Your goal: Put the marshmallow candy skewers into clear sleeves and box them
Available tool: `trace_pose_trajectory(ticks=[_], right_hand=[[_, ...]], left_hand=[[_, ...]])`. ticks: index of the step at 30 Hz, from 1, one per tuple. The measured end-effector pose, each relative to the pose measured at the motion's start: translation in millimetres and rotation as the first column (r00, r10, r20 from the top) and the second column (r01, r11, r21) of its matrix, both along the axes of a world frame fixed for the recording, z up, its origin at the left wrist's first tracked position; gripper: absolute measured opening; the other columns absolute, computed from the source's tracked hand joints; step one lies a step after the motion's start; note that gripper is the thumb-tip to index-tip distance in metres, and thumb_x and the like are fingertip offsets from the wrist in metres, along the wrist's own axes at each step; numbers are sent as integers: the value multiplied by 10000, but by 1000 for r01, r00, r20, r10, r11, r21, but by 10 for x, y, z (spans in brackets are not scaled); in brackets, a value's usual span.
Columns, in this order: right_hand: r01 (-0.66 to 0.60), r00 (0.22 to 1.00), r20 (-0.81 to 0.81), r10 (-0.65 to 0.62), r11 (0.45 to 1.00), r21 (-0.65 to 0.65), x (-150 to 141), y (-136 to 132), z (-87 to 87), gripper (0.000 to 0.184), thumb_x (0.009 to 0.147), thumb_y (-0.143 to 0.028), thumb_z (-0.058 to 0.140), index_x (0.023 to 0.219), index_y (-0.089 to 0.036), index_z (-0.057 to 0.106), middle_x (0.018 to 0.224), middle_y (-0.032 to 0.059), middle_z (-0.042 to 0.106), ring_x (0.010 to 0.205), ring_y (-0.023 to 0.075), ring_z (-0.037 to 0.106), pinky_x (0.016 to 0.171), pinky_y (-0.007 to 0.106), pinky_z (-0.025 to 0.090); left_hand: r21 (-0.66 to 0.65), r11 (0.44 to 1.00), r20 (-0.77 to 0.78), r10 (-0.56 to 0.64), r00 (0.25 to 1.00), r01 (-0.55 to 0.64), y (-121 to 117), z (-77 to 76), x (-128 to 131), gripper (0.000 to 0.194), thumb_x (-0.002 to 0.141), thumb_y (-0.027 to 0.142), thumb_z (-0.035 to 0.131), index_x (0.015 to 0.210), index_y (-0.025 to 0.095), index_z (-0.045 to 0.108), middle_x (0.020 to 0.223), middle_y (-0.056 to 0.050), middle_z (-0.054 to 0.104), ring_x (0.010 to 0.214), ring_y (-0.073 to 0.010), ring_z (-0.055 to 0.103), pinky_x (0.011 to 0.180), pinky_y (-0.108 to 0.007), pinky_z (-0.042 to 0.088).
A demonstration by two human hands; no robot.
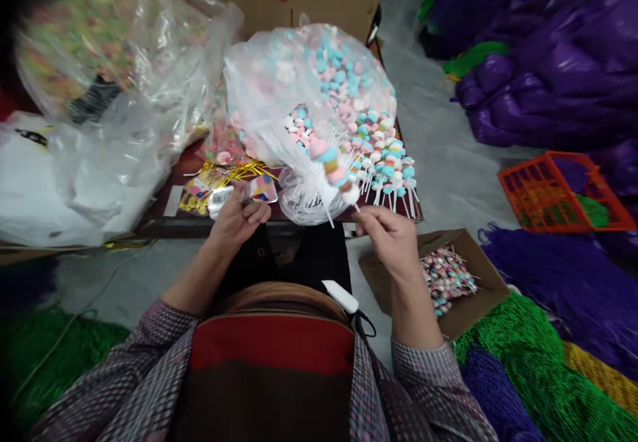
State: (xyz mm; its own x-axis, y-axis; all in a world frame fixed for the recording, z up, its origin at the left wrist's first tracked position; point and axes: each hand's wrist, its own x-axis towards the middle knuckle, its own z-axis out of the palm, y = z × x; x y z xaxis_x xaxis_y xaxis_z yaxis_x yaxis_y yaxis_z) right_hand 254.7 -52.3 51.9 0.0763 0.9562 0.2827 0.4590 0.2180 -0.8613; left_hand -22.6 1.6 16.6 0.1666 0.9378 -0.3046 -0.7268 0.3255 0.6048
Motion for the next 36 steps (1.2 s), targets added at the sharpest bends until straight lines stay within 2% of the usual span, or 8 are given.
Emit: trace_pose_trajectory(ticks=[2,8,12,15,20,28,33,36], right_hand=[[-97,994,51,97,995,0,-46,-104,43,177,887,-278,675,722,-233,720,586,-38,664,547,115,611,565,243,472],[-219,952,234,199,974,63,-13,-134,66,141,920,-259,662,811,-240,750,628,-21,703,542,125,636,526,251,477],[-269,905,371,209,956,118,76,-130,54,125,933,-259,666,862,-249,768,711,-6,756,591,136,672,558,265,498],[-289,868,461,188,944,159,143,-124,52,127,943,-256,665,865,-245,765,742,2,770,616,141,676,576,275,494],[-277,844,519,137,939,202,214,-105,55,127,937,-292,687,843,-243,757,711,3,751,600,145,638,585,298,476],[-179,891,447,84,968,175,277,-133,15,140,930,-347,692,840,-270,766,718,-8,741,638,161,640,637,329,491],[-177,878,476,54,960,218,304,-127,-44,131,926,-350,700,836,-276,759,730,-14,757,655,168,654,703,346,516],[-167,858,513,16,954,250,323,-128,-58,111,930,-328,695,857,-276,761,748,-14,765,682,175,670,731,350,521]], left_hand=[[2,1000,-12,4,1000,-4,9,-9,-16,482,907,550,663,617,191,523,358,117,276,286,-54,304,401,-201,368],[12,1000,-51,-26,998,27,4,-31,-9,471,873,526,719,637,201,474,381,130,254,289,-48,314,415,-210,393],[61,996,-105,-54,993,60,3,-82,-24,465,844,542,746,673,198,484,423,132,318,301,-32,325,427,-208,425],[143,986,-163,-61,985,85,22,-111,-53,503,751,583,811,675,197,499,428,132,345,310,-24,326,417,-201,433],[226,962,-266,-91,960,154,38,-128,-93,552,662,630,851,665,191,517,406,135,344,321,-20,325,410,-184,430],[182,960,-308,-148,940,211,20,-97,-126,584,651,629,862,670,199,468,404,148,311,319,-19,285,407,-187,411],[94,956,-284,-240,928,276,-5,-90,-106,502,784,549,806,676,202,460,394,140,308,317,-28,263,409,-197,401],[102,942,-252,-287,924,320,-15,-124,-88,532,720,561,851,684,203,459,399,145,315,321,-26,264,409,-195,405]])
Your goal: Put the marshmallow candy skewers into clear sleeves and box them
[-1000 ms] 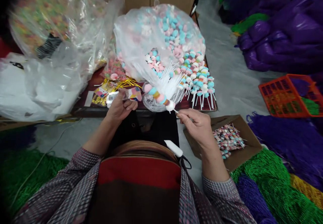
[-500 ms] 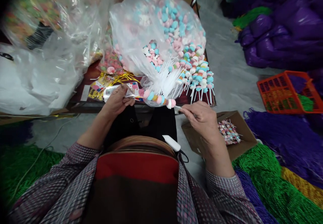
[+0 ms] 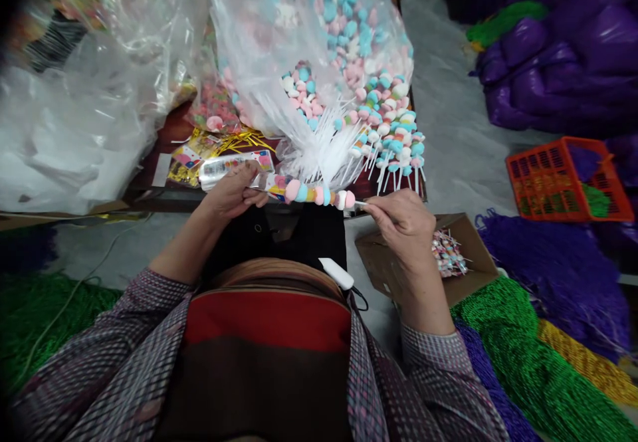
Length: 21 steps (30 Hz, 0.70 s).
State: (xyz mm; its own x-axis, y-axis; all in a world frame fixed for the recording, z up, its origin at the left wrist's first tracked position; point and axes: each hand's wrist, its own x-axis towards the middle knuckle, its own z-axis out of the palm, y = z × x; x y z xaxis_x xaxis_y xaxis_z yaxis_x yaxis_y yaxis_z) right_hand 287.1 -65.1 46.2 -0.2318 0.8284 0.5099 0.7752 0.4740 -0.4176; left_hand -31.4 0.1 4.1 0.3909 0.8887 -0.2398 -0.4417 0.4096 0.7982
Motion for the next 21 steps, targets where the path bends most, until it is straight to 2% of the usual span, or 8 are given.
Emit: trace_pose_trajectory(ticks=[3,6,9,15,21], right_hand=[[3,1000,26,-4,1000,27,-4,-17,-4,79,923,-304,704,875,-273,759,773,-12,772,711,177,679,739,344,518],[26,1000,-14,-26,1000,14,-35,-50,-16,80,920,-310,705,871,-269,753,753,-12,756,689,169,663,715,333,510],[84,996,-33,-84,996,-11,-58,-82,-43,121,931,-336,682,860,-271,755,699,-10,724,646,166,633,683,335,493],[26,998,-58,-29,998,-56,-41,-106,-108,148,939,-372,664,879,-285,767,710,-8,720,671,174,640,725,354,503],[82,992,-95,-85,996,-33,-52,-103,-138,88,912,-331,707,856,-287,759,725,-8,709,720,185,651,748,360,506]], left_hand=[[38,999,30,-31,999,30,2,-36,18,535,677,567,876,680,199,488,402,140,329,326,-29,264,398,-206,409],[42,999,6,-19,1000,19,15,-37,29,452,805,513,799,666,191,514,404,125,330,322,-32,273,396,-202,397],[9,1000,-16,29,999,-29,32,-1,19,430,856,479,759,658,195,504,412,124,320,311,-32,282,392,-198,390],[-11,996,-45,87,995,-87,39,63,-11,465,805,511,798,683,205,470,418,141,307,306,-30,297,389,-187,401],[8,999,-62,53,997,-53,11,53,9,485,804,542,788,687,199,466,433,142,299,318,-21,303,405,-183,417]])
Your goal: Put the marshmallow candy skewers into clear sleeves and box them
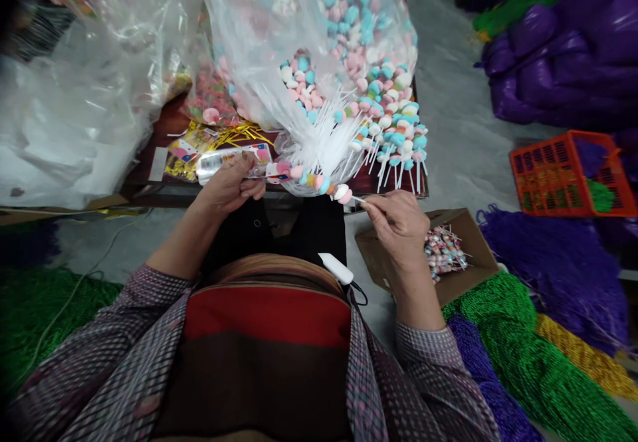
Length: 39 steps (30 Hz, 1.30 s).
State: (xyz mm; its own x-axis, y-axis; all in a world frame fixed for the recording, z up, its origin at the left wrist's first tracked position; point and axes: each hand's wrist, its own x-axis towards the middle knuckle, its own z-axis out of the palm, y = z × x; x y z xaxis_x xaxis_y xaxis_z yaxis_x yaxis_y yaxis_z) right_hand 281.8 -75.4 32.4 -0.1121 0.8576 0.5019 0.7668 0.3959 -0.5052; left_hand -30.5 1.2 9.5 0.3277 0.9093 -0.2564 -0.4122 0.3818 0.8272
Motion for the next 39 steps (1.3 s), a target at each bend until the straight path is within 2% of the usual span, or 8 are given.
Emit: trace_pose_trajectory(ticks=[6,9,12,16,22,27,33,39], right_hand=[[55,972,-228,-53,998,3,-20,-18,-25,133,908,-360,708,819,-264,734,748,-10,730,670,164,662,668,334,536],[60,939,-338,-64,998,-20,-65,-47,-43,118,896,-363,721,832,-264,736,765,-6,733,672,163,672,647,330,547],[16,929,-369,-20,1000,-14,-132,-65,-54,96,892,-340,726,830,-267,738,751,-9,726,672,161,674,650,328,556],[-10,952,-306,3,1000,-22,-169,-63,-73,93,901,-325,711,831,-273,742,736,-10,723,694,172,678,700,357,567],[18,960,-279,-2,998,56,-95,-42,-74,53,881,-254,731,850,-291,755,734,-28,707,711,166,666,717,347,544],[54,982,-188,-33,993,109,-83,-30,-28,47,886,-274,727,847,-295,745,734,-27,716,698,176,659,786,394,565],[47,999,-33,-41,975,219,-97,-74,-40,66,884,-252,717,874,-317,708,665,-47,664,632,174,605,845,435,581],[38,999,26,-47,959,279,-132,-118,-55,127,873,-208,723,895,-327,686,724,-39,693,695,182,640,897,456,580]], left_hand=[[20,1000,30,12,999,-13,3,-32,-18,513,722,550,852,674,197,483,406,142,319,308,-24,294,383,-191,401],[-52,998,52,37,998,-34,-11,-12,7,476,807,505,803,679,204,457,398,146,294,293,-29,292,388,-188,393],[-117,993,85,31,996,-20,-37,22,64,468,852,479,769,673,205,434,390,148,283,284,-32,285,385,-190,379],[-181,983,112,28,993,-8,-58,34,115,454,884,465,738,673,205,432,392,149,261,281,-34,283,387,-192,377],[-59,997,132,-31,991,39,-40,-57,79,486,812,516,795,671,201,453,385,146,302,289,-30,283,377,-188,381],[-72,996,114,-37,993,46,-47,-60,91,491,848,522,755,656,199,440,396,140,300,292,-26,290,382,-191,383],[-166,986,121,15,993,6,-51,-19,124,454,897,492,709,677,203,437,413,147,273,289,-29,284,390,-195,378],[-124,992,86,31,996,-21,-43,-58,124,461,874,506,731,688,204,437,412,149,269,300,-25,271,395,-182,385]])
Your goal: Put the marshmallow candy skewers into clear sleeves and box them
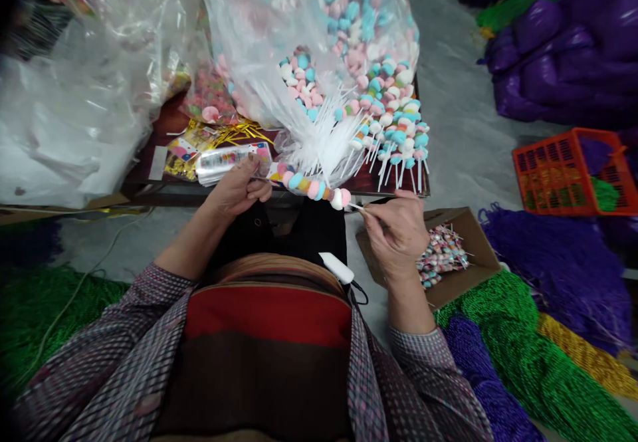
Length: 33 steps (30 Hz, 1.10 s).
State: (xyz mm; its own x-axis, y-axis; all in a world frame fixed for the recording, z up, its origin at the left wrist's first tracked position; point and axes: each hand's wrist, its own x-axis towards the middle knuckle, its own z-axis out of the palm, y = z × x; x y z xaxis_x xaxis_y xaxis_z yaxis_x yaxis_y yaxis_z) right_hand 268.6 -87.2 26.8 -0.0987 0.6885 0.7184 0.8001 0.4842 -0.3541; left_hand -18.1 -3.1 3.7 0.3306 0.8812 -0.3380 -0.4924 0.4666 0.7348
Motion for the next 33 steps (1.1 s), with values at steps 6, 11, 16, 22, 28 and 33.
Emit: trace_pose_trajectory(ticks=[6,11,16,22,28,33], right_hand=[[-43,998,52,46,997,-59,17,68,-32,60,906,-264,704,901,-324,711,689,-43,654,667,163,605,903,424,562],[-139,989,25,148,965,-221,-32,75,-148,121,949,-361,658,901,-307,755,627,-47,627,579,141,542,887,403,548],[-115,984,-164,73,957,-267,-244,31,-258,145,948,-339,651,894,-273,769,703,-16,713,670,163,643,791,366,561],[-45,892,-438,-116,939,-342,-644,-8,-275,192,951,-342,626,934,-210,766,778,3,766,616,127,655,609,267,531],[-118,901,-434,-1,961,-248,-870,34,-213,149,933,-294,637,939,-222,768,775,15,757,665,140,668,647,284,545],[-255,755,-652,-64,888,-383,-1030,76,-247,210,927,-402,656,967,-230,770,630,-32,648,509,99,522,542,262,465]], left_hand=[[176,979,-83,-89,993,103,2,-28,-16,525,700,592,846,659,186,516,414,127,342,327,-17,265,378,-181,387],[225,969,-136,-67,988,97,3,86,-29,436,702,503,879,728,175,594,548,76,512,399,-37,431,406,-179,417],[167,986,185,-13,983,-19,-51,367,-9,646,812,782,604,1055,190,695,1111,-108,735,1106,-283,718,806,-376,614],[308,939,285,59,957,-150,-181,543,140,760,766,888,514,1208,291,674,1363,-67,679,1395,-325,550,1066,-478,530],[363,889,174,228,958,-278,-101,560,313,363,845,576,732,1017,260,685,830,5,727,989,-186,745,906,-323,591],[345,884,79,309,948,-317,-84,586,426,333,911,565,655,908,233,634,688,24,642,878,-165,743,783,-289,584]])
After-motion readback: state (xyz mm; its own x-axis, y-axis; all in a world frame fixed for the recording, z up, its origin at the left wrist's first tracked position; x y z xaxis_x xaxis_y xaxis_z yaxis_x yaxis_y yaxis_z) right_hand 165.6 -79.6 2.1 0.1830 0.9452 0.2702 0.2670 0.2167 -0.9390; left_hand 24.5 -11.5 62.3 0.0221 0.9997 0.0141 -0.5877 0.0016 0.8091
